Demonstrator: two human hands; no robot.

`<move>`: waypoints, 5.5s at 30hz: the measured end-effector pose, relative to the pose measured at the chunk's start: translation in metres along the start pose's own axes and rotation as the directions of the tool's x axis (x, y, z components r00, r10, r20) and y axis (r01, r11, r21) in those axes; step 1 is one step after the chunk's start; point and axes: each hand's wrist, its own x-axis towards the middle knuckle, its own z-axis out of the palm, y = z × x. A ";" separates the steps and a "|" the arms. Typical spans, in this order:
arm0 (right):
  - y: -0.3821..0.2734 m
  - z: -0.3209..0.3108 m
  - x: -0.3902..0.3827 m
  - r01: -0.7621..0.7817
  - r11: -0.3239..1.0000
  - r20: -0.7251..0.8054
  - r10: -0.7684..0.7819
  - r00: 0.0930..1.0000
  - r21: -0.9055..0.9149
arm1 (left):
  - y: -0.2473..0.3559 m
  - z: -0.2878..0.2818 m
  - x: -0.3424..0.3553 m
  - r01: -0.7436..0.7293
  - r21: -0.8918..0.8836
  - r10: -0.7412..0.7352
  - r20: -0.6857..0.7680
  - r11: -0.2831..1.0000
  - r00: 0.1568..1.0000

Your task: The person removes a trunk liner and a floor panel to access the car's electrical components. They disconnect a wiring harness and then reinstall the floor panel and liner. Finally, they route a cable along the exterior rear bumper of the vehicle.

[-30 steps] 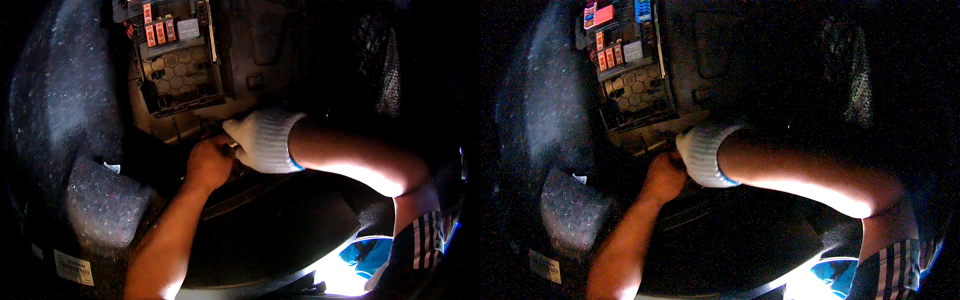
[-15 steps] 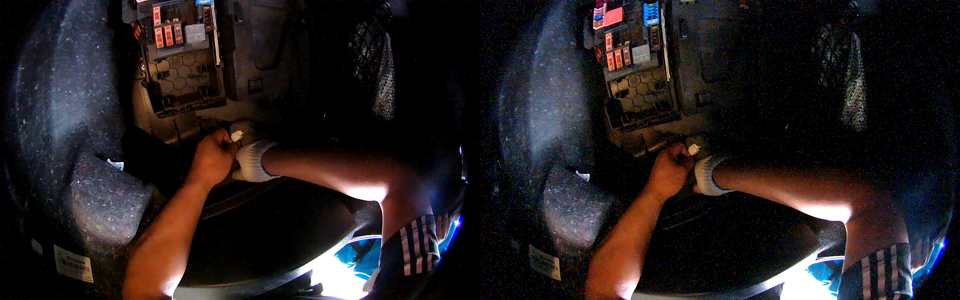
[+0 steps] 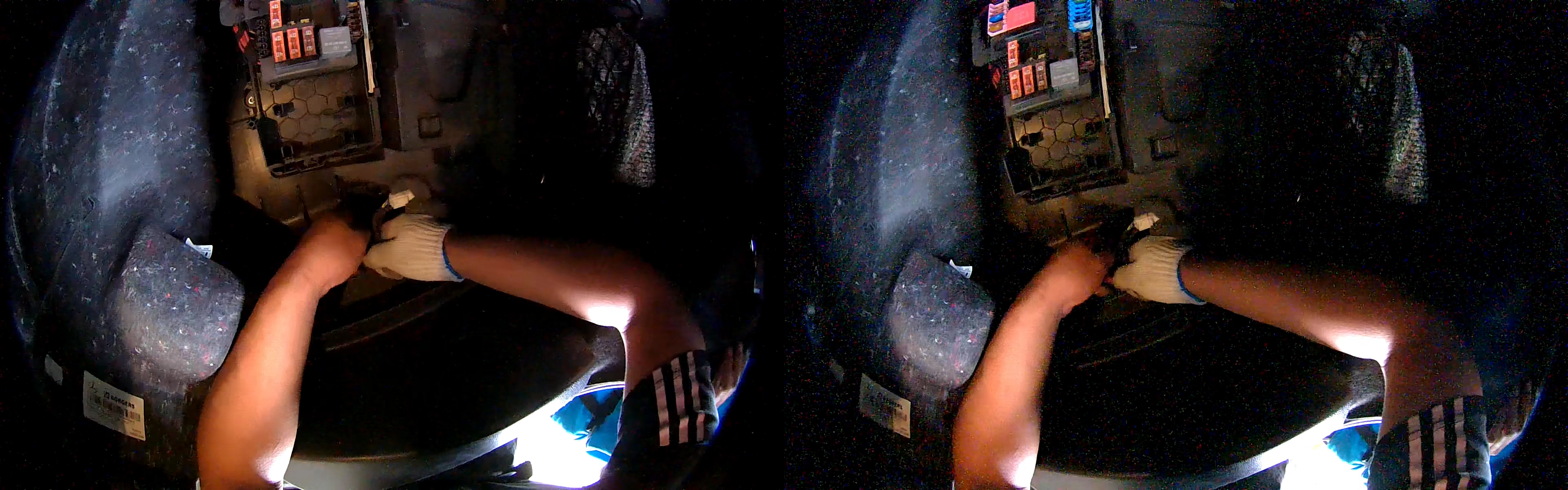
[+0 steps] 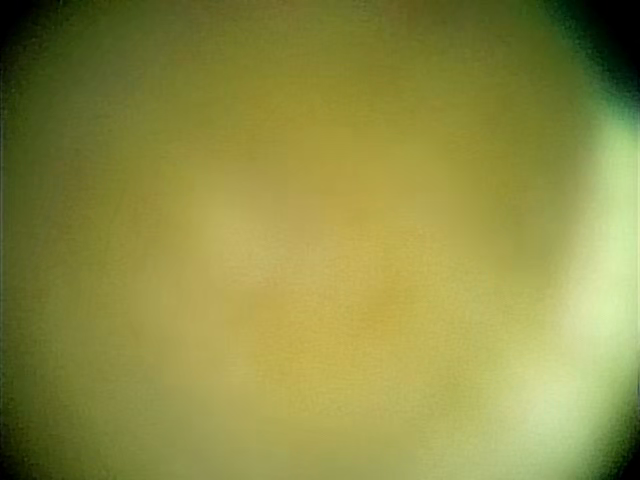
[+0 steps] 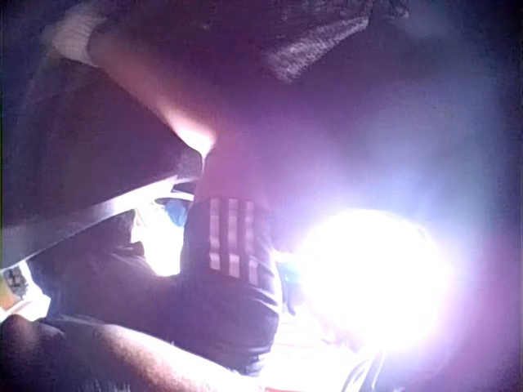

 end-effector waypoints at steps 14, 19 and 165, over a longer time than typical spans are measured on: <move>0.024 -0.022 -0.009 0.054 0.997 -0.019 -0.055 0.998 -0.063 | -0.016 0.038 0.001 0.137 -0.400 -0.064 0.191 0.906 0.979; 0.024 -0.024 -0.005 0.203 0.904 0.265 -0.104 0.958 -0.377 | -0.028 0.032 0.000 -0.190 0.169 0.198 -0.035 0.967 0.980; 0.022 -0.011 0.016 0.066 0.921 0.295 0.055 0.954 -0.384 | 0.000 0.044 -0.006 -0.177 -0.100 0.123 -0.402 0.979 0.907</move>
